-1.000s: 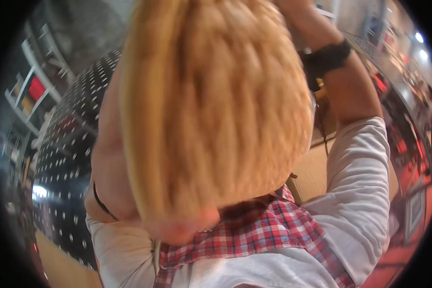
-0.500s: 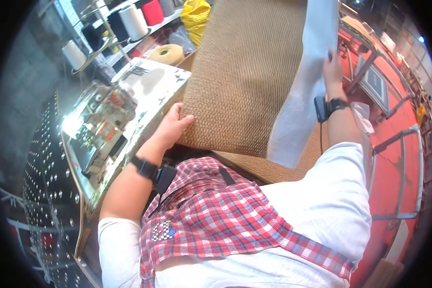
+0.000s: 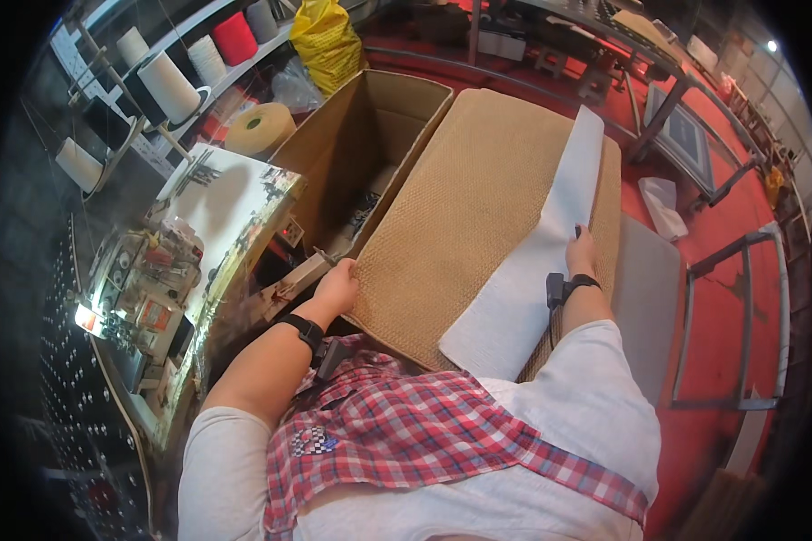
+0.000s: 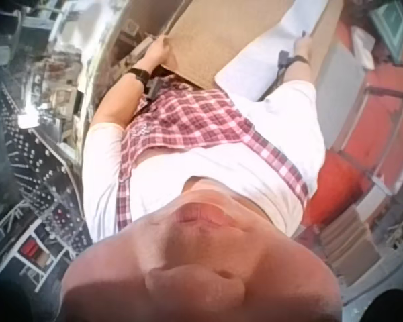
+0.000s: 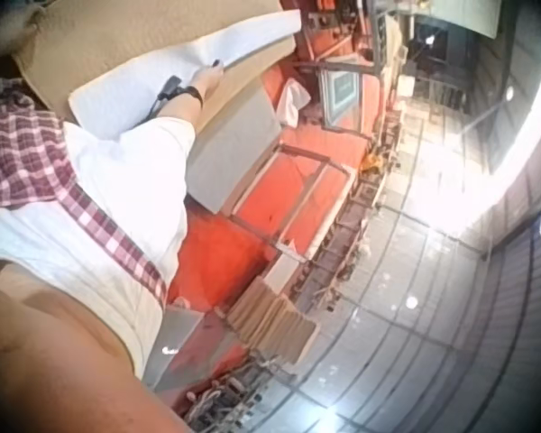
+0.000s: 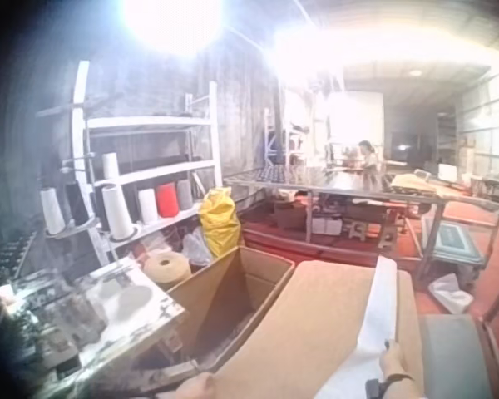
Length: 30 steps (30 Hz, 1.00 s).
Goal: Sewing two textured mat materials together using an industrial sewing machine.
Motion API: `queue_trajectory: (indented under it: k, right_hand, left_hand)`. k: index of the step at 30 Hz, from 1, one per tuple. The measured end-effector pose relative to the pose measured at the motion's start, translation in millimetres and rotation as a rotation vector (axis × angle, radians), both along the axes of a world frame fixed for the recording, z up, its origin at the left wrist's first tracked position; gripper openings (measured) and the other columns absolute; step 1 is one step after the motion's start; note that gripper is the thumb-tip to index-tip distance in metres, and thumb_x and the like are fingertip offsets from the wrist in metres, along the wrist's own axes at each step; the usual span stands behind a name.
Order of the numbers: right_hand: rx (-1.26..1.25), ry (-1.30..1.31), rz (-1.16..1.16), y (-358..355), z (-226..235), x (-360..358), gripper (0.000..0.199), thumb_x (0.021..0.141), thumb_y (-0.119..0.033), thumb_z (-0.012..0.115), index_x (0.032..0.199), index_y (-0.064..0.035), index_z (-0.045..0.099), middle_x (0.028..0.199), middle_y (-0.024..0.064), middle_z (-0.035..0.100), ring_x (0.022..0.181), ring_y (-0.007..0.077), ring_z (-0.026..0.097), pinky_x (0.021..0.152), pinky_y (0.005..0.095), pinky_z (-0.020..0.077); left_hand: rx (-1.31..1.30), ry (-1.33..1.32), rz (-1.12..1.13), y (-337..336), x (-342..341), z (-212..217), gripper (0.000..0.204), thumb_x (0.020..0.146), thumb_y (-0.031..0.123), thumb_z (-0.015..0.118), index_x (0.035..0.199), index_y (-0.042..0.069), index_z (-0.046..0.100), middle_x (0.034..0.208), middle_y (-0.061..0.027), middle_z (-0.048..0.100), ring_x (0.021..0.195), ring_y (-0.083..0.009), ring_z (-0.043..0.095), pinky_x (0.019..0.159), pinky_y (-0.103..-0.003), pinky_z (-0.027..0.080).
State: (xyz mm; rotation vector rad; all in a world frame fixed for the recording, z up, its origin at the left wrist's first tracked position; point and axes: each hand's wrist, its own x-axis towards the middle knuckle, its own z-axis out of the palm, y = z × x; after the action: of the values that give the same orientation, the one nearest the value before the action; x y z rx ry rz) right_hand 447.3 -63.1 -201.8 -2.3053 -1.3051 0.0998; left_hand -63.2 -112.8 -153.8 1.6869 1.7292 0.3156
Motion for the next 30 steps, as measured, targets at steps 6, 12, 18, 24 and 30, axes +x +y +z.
queue_trajectory:
  k: [6, 12, 18, 24, 30]
  right_hand:
    - [0.055, 0.129, -0.014, 4, 0, -3, 0.033, 0.078, -0.009, 0.051, 0.111, -0.0100, 0.052, 0.111, 0.0174, 0.050, 0.100, 0.0321, 0.049, 0.085, 0.0368, 0.0390]
    - [0.274, -0.670, 0.044, 6, 48, -50, 0.024, 0.073, -0.007, 0.054, 0.095, -0.0092, 0.060, 0.094, 0.0162, 0.059, 0.088, 0.0289, 0.056, 0.078, 0.0343, 0.0431]
    - [-0.216, -0.379, 0.596, 48, 55, -47, 0.018, 0.066, -0.021, 0.059, 0.079, -0.0100, 0.063, 0.077, 0.0110, 0.062, 0.075, 0.0300, 0.058, 0.066, 0.0388, 0.0456]
    - [-0.779, -0.480, 0.247, -21, 110, 58, 0.025, 0.072, -0.019, 0.057, 0.095, -0.0119, 0.063, 0.098, 0.0133, 0.059, 0.093, 0.0276, 0.056, 0.075, 0.0341, 0.0466]
    - [-0.730, -0.584, -0.395, -109, 134, 118, 0.021, 0.079, -0.016, 0.050, 0.093, -0.0073, 0.063, 0.100, 0.0152, 0.058, 0.095, 0.0321, 0.055, 0.079, 0.0412, 0.0437]
  left_hand:
    - [-0.054, 0.029, -0.031, 3, -5, 5, 0.037, 0.075, 0.012, 0.048, 0.111, 0.004, 0.044, 0.102, -0.0209, 0.054, 0.095, -0.0354, 0.051, 0.081, -0.040, 0.040]
    - [0.492, 0.020, -0.075, -27, -64, 38, 0.046, 0.072, 0.012, 0.055, 0.115, 0.001, 0.043, 0.113, -0.0204, 0.048, 0.102, -0.0349, 0.047, 0.088, -0.039, 0.037]
    - [1.072, 0.353, 0.352, -65, -216, 165, 0.030, 0.077, 0.005, 0.048, 0.107, 0.000, 0.050, 0.106, -0.0131, 0.052, 0.102, -0.0265, 0.047, 0.091, -0.033, 0.033]
    - [0.491, 1.050, 1.261, -312, -431, 201, 0.031, 0.079, 0.018, 0.050, 0.107, 0.005, 0.055, 0.107, -0.0156, 0.056, 0.098, -0.0307, 0.053, 0.086, -0.035, 0.040]
    - [0.431, 1.036, 1.052, -301, -444, 205, 0.032, 0.078, 0.016, 0.050, 0.108, 0.006, 0.054, 0.107, -0.0158, 0.055, 0.099, -0.0311, 0.052, 0.086, -0.035, 0.040]
